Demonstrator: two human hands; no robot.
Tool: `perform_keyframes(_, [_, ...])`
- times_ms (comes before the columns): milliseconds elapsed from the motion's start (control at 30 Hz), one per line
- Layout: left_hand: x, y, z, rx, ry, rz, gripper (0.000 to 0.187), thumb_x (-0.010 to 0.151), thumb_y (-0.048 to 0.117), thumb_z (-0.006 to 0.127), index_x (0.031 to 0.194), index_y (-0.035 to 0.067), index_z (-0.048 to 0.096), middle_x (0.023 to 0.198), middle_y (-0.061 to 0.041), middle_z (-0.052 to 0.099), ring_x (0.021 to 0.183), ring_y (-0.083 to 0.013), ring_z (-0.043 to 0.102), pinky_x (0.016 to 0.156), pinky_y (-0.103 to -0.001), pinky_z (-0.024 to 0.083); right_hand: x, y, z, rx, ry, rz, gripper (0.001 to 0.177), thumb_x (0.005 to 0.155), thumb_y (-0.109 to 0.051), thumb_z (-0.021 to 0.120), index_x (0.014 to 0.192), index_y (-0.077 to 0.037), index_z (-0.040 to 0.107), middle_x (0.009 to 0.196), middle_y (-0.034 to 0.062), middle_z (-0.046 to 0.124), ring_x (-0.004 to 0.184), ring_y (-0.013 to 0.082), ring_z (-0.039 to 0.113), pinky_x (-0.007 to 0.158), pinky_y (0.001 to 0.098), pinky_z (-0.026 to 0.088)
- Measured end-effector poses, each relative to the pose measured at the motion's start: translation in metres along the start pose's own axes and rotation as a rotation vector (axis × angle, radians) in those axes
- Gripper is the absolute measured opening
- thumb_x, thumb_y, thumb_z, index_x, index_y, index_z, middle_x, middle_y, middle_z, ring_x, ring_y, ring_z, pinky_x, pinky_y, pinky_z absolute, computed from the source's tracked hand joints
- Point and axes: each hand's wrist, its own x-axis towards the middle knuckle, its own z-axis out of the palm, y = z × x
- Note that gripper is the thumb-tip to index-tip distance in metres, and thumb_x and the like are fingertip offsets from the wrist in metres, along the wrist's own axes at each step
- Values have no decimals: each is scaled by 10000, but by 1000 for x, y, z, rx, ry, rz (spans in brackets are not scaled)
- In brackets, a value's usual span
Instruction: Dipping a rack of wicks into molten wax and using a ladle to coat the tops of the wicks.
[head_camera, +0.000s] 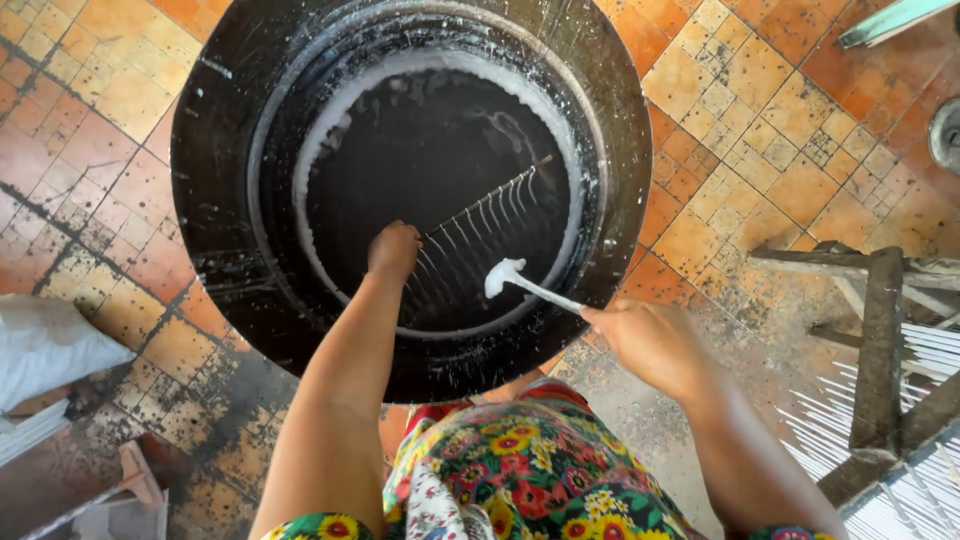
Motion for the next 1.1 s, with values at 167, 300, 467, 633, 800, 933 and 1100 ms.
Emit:
perform_keyframes(167, [14, -4, 20, -190, -104, -102, 206, 987, 313, 664, 1113, 171, 746, 1084, -76, 667, 1073, -258, 703, 881, -442, 606, 11, 18, 35, -92, 82, -76, 309, 1038, -293, 527, 1233, -232, 759, 879, 93, 743, 750, 212, 737, 737, 355, 576])
perform_keyframes(300, [15, -2, 28, -455, -161, -285, 194, 981, 274, 658, 1115, 143, 708, 1137, -93, 662, 1143, -321, 665, 940, -498, 570, 16, 27, 49, -120, 75, -47, 311, 1036, -350, 506, 1219, -320, 755, 920, 43, 745, 842, 188, 745, 810, 350, 582])
perform_keyframes(467, [17, -7, 54, -353, -198, -282, 177, 993, 281, 653, 1121, 180, 721, 1151, -68, 648, 1153, -290, 659, 969, -486, 552, 12, 25, 49, -85, 49, -28, 325, 1032, -340, 503, 1238, -315, 753, 940, 43, 750, 875, 194, 752, 829, 353, 584])
perform_keyframes(633, [10, 0, 12, -208, -132, -121, 130, 973, 176, 686, 1082, 154, 754, 1037, -75, 669, 1059, -263, 702, 886, -414, 602, 14, 28, 43, -45, 58, -58, 341, 1050, -347, 484, 1286, -328, 730, 830, 15, 726, 661, 112, 673, 651, 274, 530])
perform_keyframes(800, [-13, 9, -72, -25, -61, -69, 150, 947, 176, 702, 1067, 158, 790, 1011, -85, 708, 988, -278, 740, 824, -429, 630, 12, 39, 31, -84, 83, -103, 367, 1066, -300, 453, 1342, -339, 692, 798, 12, 723, 583, 74, 616, 612, 238, 506])
perform_keyframes(933, [-55, 33, -169, -2, -41, -130, 190, 960, 204, 698, 1102, 140, 806, 1022, -99, 735, 984, -295, 749, 842, -434, 628, 9, 39, 16, -102, 99, -108, 363, 1061, -230, 483, 1353, -281, 692, 895, 82, 775, 526, 88, 611, 589, 283, 506])
perform_keyframes(1100, [-62, 9, -188, 257, 356, 16, 65, 846, 340, 786, 861, 277, 780, 771, 41, 642, 659, -212, 727, 573, -391, 640, 5, 27, -5, -93, 114, -68, 358, 1063, -212, 485, 1349, -253, 698, 844, 78, 753, 604, 117, 639, 605, 231, 500])
